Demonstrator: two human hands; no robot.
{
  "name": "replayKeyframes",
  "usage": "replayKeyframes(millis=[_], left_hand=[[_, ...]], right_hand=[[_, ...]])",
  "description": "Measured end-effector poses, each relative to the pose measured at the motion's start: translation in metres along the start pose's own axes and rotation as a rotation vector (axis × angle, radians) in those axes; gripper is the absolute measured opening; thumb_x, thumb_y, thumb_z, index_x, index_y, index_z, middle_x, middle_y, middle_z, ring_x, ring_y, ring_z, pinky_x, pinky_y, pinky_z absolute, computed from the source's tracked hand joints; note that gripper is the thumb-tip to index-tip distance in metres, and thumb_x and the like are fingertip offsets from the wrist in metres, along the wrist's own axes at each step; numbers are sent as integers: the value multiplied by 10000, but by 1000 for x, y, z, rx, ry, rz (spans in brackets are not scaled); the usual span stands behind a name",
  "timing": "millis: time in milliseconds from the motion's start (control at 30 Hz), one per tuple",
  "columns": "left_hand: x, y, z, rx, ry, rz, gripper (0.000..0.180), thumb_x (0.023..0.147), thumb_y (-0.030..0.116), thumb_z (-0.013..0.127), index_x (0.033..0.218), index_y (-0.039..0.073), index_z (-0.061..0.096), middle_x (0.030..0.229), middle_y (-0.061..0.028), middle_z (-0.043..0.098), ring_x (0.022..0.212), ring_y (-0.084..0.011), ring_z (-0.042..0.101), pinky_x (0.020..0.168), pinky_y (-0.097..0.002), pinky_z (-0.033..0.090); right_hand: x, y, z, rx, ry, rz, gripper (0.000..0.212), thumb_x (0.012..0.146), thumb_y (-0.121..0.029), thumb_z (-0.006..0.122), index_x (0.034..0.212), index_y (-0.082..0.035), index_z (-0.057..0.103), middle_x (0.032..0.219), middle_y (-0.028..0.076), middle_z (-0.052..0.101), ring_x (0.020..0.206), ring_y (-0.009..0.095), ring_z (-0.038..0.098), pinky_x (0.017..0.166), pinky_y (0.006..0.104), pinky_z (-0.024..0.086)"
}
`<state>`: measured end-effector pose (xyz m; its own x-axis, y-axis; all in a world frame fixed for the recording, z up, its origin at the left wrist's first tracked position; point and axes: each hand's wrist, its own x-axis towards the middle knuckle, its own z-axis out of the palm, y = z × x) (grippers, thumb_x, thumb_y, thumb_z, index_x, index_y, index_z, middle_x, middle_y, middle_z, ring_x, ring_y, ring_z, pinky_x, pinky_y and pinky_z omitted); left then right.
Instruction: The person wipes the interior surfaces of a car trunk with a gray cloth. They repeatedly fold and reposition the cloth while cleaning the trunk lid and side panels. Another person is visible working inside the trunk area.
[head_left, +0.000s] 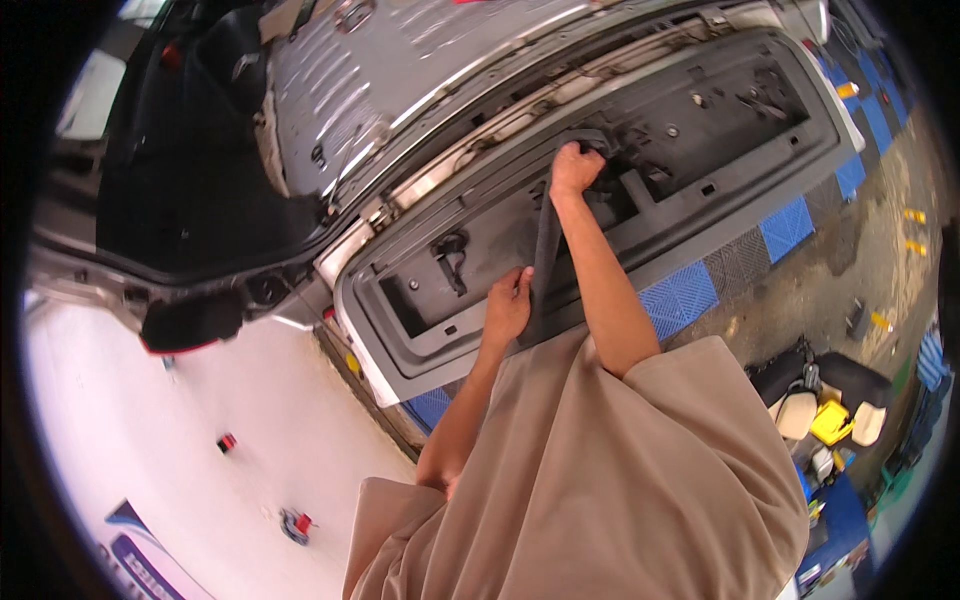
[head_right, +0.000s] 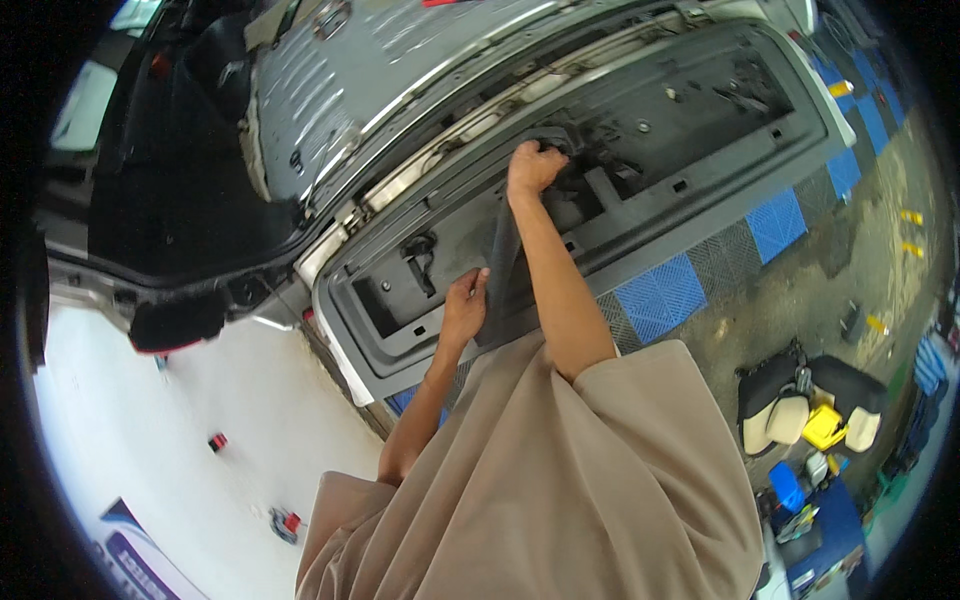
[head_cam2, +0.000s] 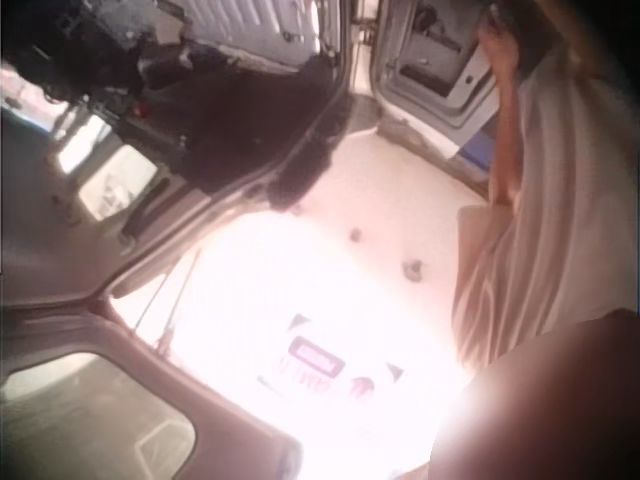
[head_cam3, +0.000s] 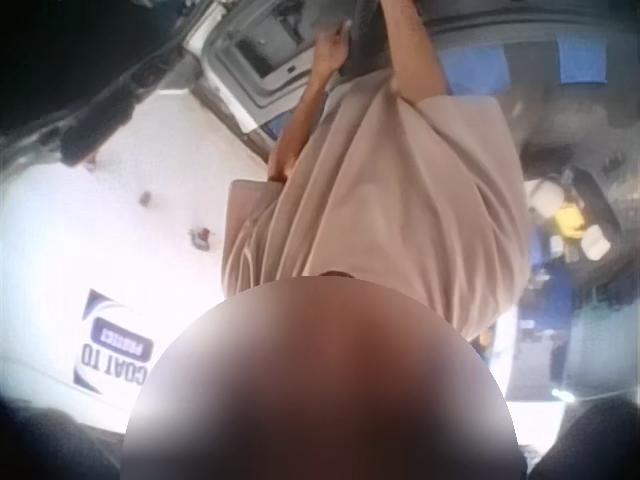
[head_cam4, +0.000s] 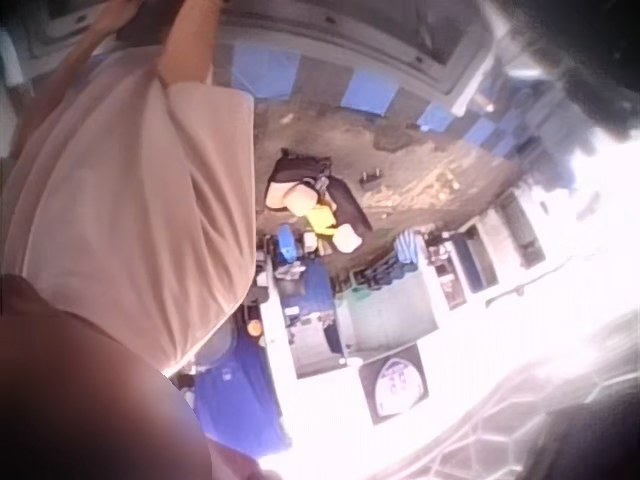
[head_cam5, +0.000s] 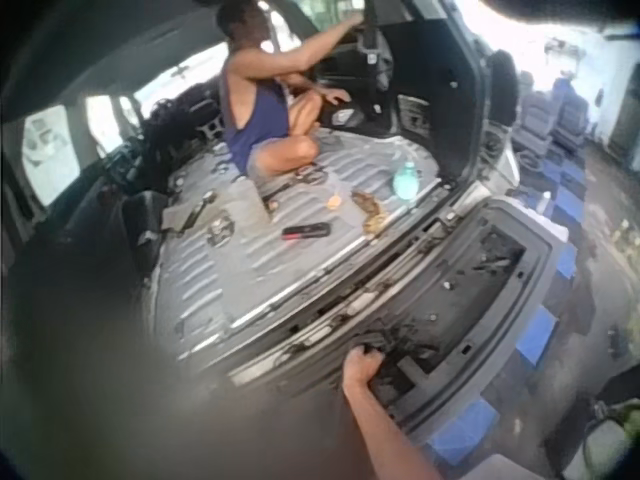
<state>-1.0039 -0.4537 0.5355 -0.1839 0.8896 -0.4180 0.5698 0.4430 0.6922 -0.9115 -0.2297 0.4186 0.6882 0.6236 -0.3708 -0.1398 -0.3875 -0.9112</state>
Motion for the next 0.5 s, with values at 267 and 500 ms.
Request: replayKeyframes(millis=[267, 500], left_hand=[[-53, -45, -51, -110, 234, -79, 429, 1090, 328, 555, 878, -45, 552, 685, -28, 438, 692, -117, 358, 609, -330, 367], [-53, -39, -42, -117, 164, -121, 439, 1083, 350, 547, 1050, -71, 666, 826, -235, 663, 736, -285, 592, 733, -429, 477]], right_hand=[[-128, 46, 17, -142, -257, 105, 518, 910, -140, 559, 1263, 198, 388, 1244, 433, 559, 1238, 525, 558, 1105, 536, 404], [-87, 41, 2, -175, -188, 29, 306, 920, -124, 551, 1040, 157, 572, 1111, 361, 632, 1087, 490, 622, 983, 513, 483]])
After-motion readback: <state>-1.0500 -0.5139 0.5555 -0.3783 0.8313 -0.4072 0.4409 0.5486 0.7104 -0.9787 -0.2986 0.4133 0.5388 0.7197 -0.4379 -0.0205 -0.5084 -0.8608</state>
